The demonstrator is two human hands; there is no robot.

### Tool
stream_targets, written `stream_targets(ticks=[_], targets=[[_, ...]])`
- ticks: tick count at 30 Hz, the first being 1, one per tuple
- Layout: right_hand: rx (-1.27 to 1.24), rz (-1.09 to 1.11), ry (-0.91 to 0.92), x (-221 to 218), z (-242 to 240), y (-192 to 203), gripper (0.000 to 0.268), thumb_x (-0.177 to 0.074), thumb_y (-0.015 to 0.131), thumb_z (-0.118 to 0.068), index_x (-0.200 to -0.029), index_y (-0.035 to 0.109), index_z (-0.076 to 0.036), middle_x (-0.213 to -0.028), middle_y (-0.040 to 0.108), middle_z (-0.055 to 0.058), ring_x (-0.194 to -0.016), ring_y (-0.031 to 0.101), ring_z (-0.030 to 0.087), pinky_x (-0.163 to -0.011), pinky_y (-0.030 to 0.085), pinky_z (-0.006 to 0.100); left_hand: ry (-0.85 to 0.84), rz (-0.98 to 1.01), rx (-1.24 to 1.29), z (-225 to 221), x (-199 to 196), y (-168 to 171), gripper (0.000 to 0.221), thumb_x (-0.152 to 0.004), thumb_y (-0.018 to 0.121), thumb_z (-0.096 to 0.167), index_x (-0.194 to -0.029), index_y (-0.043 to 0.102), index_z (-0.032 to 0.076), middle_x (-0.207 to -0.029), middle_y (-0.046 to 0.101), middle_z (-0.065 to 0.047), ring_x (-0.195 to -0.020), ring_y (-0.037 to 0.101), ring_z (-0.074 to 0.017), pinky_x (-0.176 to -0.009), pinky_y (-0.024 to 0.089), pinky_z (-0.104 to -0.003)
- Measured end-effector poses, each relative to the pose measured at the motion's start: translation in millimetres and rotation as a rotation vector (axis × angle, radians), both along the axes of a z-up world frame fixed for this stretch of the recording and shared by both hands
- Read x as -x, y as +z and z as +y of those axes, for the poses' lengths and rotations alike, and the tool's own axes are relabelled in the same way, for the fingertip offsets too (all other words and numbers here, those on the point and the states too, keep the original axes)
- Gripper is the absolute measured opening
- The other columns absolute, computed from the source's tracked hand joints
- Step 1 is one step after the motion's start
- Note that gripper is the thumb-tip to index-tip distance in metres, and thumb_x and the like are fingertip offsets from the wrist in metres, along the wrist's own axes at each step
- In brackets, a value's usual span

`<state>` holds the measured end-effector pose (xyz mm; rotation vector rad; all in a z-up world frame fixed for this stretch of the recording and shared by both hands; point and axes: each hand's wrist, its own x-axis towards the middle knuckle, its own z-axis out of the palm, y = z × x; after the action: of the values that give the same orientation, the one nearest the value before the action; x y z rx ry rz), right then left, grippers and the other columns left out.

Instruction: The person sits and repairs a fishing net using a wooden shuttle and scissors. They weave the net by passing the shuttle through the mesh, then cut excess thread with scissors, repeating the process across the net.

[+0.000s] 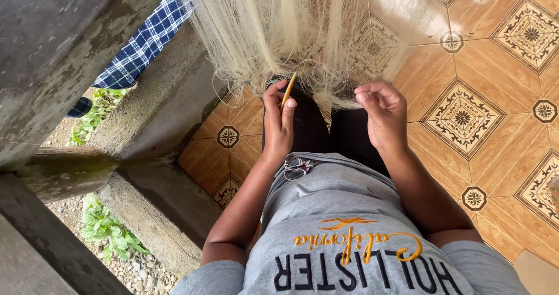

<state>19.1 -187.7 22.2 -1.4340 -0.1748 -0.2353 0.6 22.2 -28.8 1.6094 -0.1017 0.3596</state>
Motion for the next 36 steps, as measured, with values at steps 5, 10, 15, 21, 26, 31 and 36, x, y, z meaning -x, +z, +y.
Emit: stream_targets(ticks=[5,10,15,21,26,31,36], targets=[[-0.044,0.017,0.020,-2,-8,-4,0.009,-0.097,0.072,-0.004,-0.103,0.068,0.001,-0.077,0.047,-0.003,-0.075,0.038,0.001,-0.072,0.041,0.019,0.069,-0.037,-0.042,1,12,-11,0.024,-0.112,0.044,0.020,-0.130,0.045,0.005,-0.096,0.059,-0.012,-0.075,0.057,-0.0219,-0.067,0.051,-0.033],[-0.047,0.022,0.042,0,-10,-6,0.009,-0.096,0.071,-0.003,-0.103,0.068,0.002,-0.081,0.049,-0.001,-0.077,0.040,0.003,-0.073,0.041,0.019,0.089,-0.026,-0.355,-3,28,32,0.012,-0.107,0.053,0.017,-0.119,0.058,0.017,-0.102,0.060,-0.002,-0.080,0.067,-0.0339,-0.065,0.056,-0.045],[-0.046,0.032,0.066,3,-12,2,0.010,-0.097,0.069,-0.002,-0.105,0.066,0.003,-0.079,0.043,-0.002,-0.078,0.039,0.003,-0.074,0.041,0.020,0.052,-0.102,-0.550,-11,30,52,0.007,-0.105,0.059,0.022,-0.110,0.062,0.019,-0.100,0.058,0.000,-0.084,0.067,-0.0340,-0.067,0.058,-0.048],[-0.018,0.025,0.082,7,-11,4,0.011,-0.096,0.069,0.000,-0.106,0.066,0.004,-0.077,0.042,-0.002,-0.076,0.038,0.003,-0.073,0.041,0.020,0.072,-0.155,-0.614,-20,33,74,0.011,-0.105,0.060,0.022,-0.115,0.060,0.017,-0.091,0.056,-0.001,-0.077,0.067,-0.0328,-0.063,0.058,-0.046],[0.012,0.024,0.072,10,-7,7,0.014,-0.095,0.070,-0.001,-0.107,0.068,0.005,-0.075,0.042,-0.002,-0.074,0.039,0.003,-0.073,0.042,0.020,0.066,-0.153,-0.716,-18,31,76,0.013,-0.105,0.058,0.023,-0.117,0.060,0.019,-0.090,0.055,0.000,-0.078,0.067,-0.0295,-0.064,0.059,-0.045],[0.039,0.020,0.056,13,-3,6,0.017,-0.095,0.071,-0.002,-0.110,0.069,0.005,-0.073,0.041,-0.002,-0.072,0.039,0.003,-0.073,0.042,0.019,0.057,-0.144,-0.758,-18,31,78,0.012,-0.106,0.058,0.023,-0.118,0.059,0.020,-0.090,0.054,0.000,-0.078,0.067,-0.0284,-0.065,0.059,-0.043],[0.038,0.014,0.057,13,-2,6,0.019,-0.094,0.072,-0.002,-0.112,0.069,0.004,-0.071,0.042,-0.001,-0.071,0.040,0.003,-0.072,0.042,0.019,0.055,-0.138,-0.776,-19,31,78,0.014,-0.106,0.057,0.022,-0.120,0.058,0.020,-0.090,0.054,0.000,-0.078,0.067,-0.0268,-0.066,0.059,-0.041]])
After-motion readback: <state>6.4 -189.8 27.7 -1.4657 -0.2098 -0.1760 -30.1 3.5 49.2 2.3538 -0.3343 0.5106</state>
